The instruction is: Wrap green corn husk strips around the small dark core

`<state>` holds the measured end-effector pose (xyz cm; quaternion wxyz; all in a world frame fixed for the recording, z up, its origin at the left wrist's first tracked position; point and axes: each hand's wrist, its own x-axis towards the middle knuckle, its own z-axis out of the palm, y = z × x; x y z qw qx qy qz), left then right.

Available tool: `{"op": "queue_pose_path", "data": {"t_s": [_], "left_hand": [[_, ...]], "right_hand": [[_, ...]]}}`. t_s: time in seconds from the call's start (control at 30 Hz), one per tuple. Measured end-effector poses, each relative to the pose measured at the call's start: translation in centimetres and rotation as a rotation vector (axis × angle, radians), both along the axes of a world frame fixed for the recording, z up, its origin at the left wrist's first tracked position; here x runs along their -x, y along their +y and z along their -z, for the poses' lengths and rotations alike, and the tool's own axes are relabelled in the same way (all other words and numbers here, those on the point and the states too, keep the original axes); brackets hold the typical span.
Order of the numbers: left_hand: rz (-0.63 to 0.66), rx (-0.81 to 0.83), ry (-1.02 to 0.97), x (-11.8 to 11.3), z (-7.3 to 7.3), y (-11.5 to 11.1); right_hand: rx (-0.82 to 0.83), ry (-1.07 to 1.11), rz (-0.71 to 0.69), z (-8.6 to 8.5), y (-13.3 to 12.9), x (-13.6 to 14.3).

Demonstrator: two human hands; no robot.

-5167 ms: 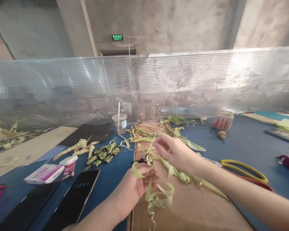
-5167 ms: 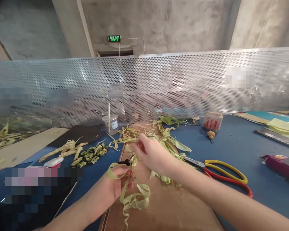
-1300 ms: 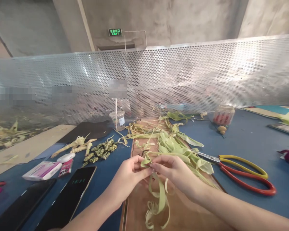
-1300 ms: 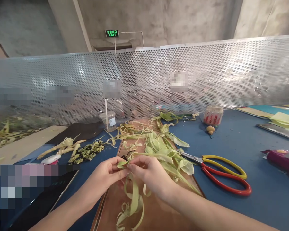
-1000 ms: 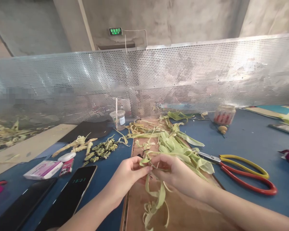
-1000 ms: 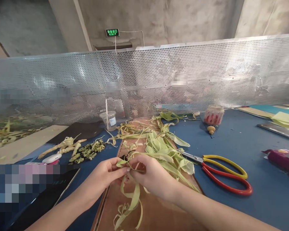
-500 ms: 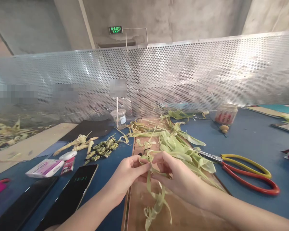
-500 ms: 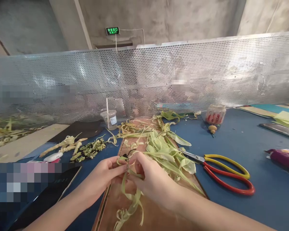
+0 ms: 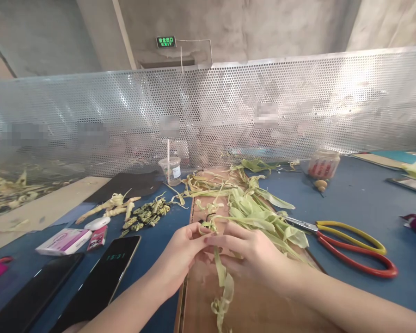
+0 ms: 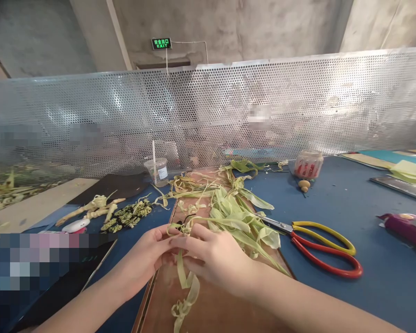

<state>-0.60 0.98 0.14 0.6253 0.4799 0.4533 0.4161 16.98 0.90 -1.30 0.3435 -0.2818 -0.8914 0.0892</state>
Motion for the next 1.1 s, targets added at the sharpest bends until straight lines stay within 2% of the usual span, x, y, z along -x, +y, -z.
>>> {"op": "queue_pose_path", "data": {"t_s": [0.1,0.2,0.3,0.4,0.5,0.6,0.7,0.77,0.87,0.9,1.0,1.1], "left_hand": [[0.01,0.003,-0.01,-0.1,-0.1,-0.2],[0.031,-0.002,-0.036,-0.1,-0.1,-0.3],[0.022,-0.027,-0.088,0.0,-0.1,-0.1],[-0.157,-0.045,-0.183,0.4,0.0,0.6],[-0.379,-0.074,-0.317,1.0,-0.1,1.3],[-0.445,-0.125,-0.421,1.4,-0.5,1.6],[-0.44,-0.174,-0.489,1.7,-1.3,1.6],[-0.447,-0.202,-0.527,2.0,-2.0,1.5],[-0.49,-0.297,-0.57,2.7,-3.5,1.2],[-0.49,-0.323,-0.57,2.9,-4.1,1.1],[-0.51,-0.422,-0.549,3.3,-5.4,0.4],[-0.481,-0.423,-0.487,3.0,-5.5,-0.1]], "right_hand": [[-0.008,0.062,-0.022,0.3,0.2,0.1],[0.064,0.099,-0.042,0.2,0.1,0.1],[0.07,0.142,0.043,-0.2,-0.2,-0.1],[-0.154,0.083,0.125,-1.0,-0.7,-0.5],[-0.219,-0.144,0.047,-1.5,-1.1,-0.9],[-0.165,-0.352,-0.028,-1.4,-1.3,-0.7],[-0.136,-0.422,-0.086,-1.3,-0.9,-0.6],[-0.121,-0.337,-0.03,-1.5,-0.1,-0.8],[-0.106,-0.125,0.147,-2.0,1.9,-1.4],[-0.092,-0.096,0.168,-2.1,2.6,-1.6],[0.105,0.012,0.287,-1.7,4.2,-1.6],[0.26,0.038,0.242,-0.9,4.6,-0.8]]}}
